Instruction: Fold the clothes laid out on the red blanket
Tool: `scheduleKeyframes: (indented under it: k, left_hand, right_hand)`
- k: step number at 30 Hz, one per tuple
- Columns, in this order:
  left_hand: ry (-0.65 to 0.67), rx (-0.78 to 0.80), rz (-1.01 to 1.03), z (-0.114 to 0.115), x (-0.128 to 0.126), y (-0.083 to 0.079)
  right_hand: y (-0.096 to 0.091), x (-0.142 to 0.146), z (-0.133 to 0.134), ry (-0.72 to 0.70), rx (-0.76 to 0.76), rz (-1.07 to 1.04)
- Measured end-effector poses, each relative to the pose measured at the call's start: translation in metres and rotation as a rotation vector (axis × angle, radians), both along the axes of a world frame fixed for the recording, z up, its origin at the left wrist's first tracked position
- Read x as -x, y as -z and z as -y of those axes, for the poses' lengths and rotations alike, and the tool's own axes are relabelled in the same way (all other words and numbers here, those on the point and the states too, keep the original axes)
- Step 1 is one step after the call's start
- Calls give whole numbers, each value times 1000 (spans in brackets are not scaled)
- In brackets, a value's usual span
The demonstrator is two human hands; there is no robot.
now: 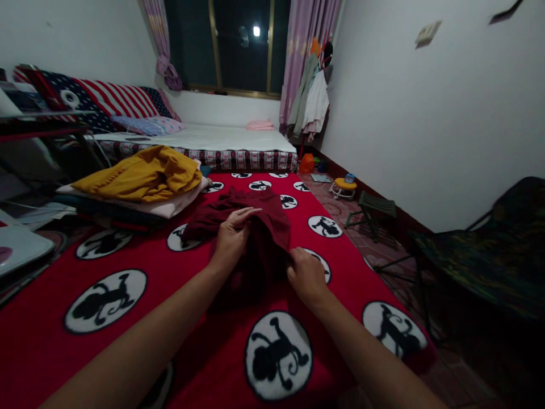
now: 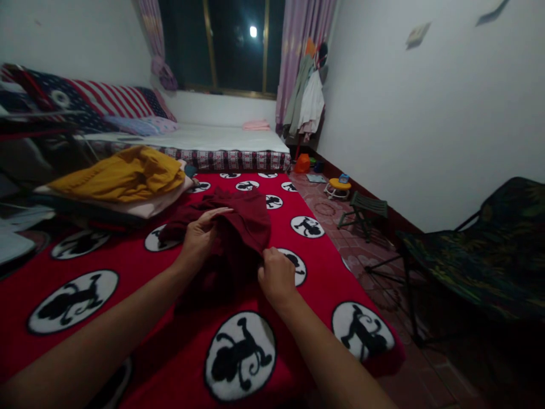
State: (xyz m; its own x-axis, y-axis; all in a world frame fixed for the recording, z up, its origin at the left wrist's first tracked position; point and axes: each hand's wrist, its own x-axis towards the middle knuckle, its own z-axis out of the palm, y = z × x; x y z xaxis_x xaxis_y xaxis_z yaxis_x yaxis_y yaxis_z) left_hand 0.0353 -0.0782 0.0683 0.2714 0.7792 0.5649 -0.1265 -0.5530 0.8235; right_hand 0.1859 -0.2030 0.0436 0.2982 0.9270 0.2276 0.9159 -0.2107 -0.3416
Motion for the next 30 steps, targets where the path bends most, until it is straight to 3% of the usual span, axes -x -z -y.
scheduleKeyframes:
  k: [2,5,7,10,13,15,16,20,22,27,30]
  left_hand:
    - [-2,-7,25,2,-10,-8]
    - [42,-18,6,16,-29,-14]
    - [104,-24,-73,31,-39,-10]
    - [164,-40,-245,54,-43,7]
    - [60,-106,-365,66,-31,24]
    - [-55,-137,-401,66,-17,30]
    - [-96,-141,-428,63,-9,32]
    - [-40,-71,-599,51,10,35]
    - [2,-4,-620,46,12,35]
    - [21,91,-613,39,6,33]
    - [40,63,-650,39,6,37]
  right_hand:
    - [2,5,-1,-22,-103,-314]
    - [10,17,3,0,-187,-1085]
    - [17,25,11,81,-191,-1538]
    - [24,27,31,168,-161,-1816]
    - [24,13,54,80,44,-1674]
    - [19,-1,68,-16,167,-1372]
    - [16,-8,73,-47,151,-1173]
    - [0,-25,76,-85,-332,-393]
    - [-4,-24,70,-116,-454,-164]
    - [4,-21,55,-229,-184,-38]
    - [6,-26,53,-263,-126,-20]
